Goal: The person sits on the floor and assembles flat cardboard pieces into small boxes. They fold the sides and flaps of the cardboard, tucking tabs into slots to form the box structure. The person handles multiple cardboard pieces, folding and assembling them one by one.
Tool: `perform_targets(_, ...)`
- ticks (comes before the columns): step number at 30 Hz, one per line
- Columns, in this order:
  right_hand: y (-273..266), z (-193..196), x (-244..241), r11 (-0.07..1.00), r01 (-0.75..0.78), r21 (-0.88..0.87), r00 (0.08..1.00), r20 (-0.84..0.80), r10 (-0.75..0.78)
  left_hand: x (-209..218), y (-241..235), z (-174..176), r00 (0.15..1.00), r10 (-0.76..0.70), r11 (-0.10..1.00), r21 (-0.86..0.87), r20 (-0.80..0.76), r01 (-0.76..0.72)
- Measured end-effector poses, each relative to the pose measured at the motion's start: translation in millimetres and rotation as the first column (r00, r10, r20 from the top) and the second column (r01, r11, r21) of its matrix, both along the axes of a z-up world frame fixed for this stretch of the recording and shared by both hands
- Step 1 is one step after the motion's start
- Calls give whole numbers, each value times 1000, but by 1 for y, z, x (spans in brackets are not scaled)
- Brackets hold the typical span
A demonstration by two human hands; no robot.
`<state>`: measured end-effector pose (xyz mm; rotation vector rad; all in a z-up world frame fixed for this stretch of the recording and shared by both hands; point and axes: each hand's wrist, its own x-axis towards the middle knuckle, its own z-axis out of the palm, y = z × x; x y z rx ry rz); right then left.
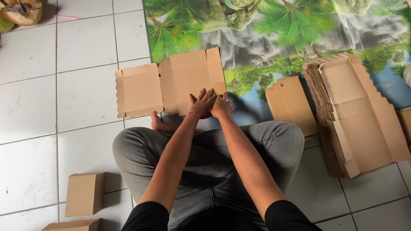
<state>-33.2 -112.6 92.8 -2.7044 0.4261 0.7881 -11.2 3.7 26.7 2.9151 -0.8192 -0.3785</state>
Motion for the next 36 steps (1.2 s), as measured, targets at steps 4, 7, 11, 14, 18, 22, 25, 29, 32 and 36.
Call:
perform_targets(4, -1, -7, 4, 1000, -8, -10, 1000, -11, 8, 3, -1, -8, 1000, 10, 1000, 13, -5, -10)
perform_targets(7, 0, -3, 1, 1000, -6, 4, 1000, 2, 6, 4, -1, -6, 1000, 9, 1000, 4, -16, -9)
perform_targets(11, -1, -7, 3, 1000, -4, 6, 1000, 7, 4, 4, -2, -7, 999, 21, 1000, 19, -29, -21)
perform_targets(14, -1, -15, 4, 1000, -3, -11, 1000, -7, 3, 2, 0, -1, 1000, 10, 1000, 2, -14, -10)
perform_targets(18, -2, -20, 6, 1000, -2, -5, 1000, -2, 2, -1, 1, 8, 1000, 3, 1000, -5, -11, -3)
perform_targets(22, -1, -17, 4, 1000, -9, -5, 1000, 2, 9, -1, 0, 12, 1000, -3, 1000, 8, -15, 3)
perform_targets(25, -2, -24, 6, 1000, 10, -1, 1000, 5, -10, 0, -1, 12, 999, 14, 1000, 21, -31, -13)
perform_targets(29, -1, -16, 4, 1000, -9, -8, 1000, -5, 9, 2, -1, 3, 1000, 8, 999, 44, -15, -7)
perform_targets(32, -1, -20, 7, 1000, -4, -10, 1000, -2, 4, 2, -3, 9, 999, 17, 1000, 19, -35, -16)
perform_targets(36, 3, 5, 0, 1000, 4, -9, 1000, -4, -4, 3, -3, 18, 1000, 9, 1000, 20, -28, -8)
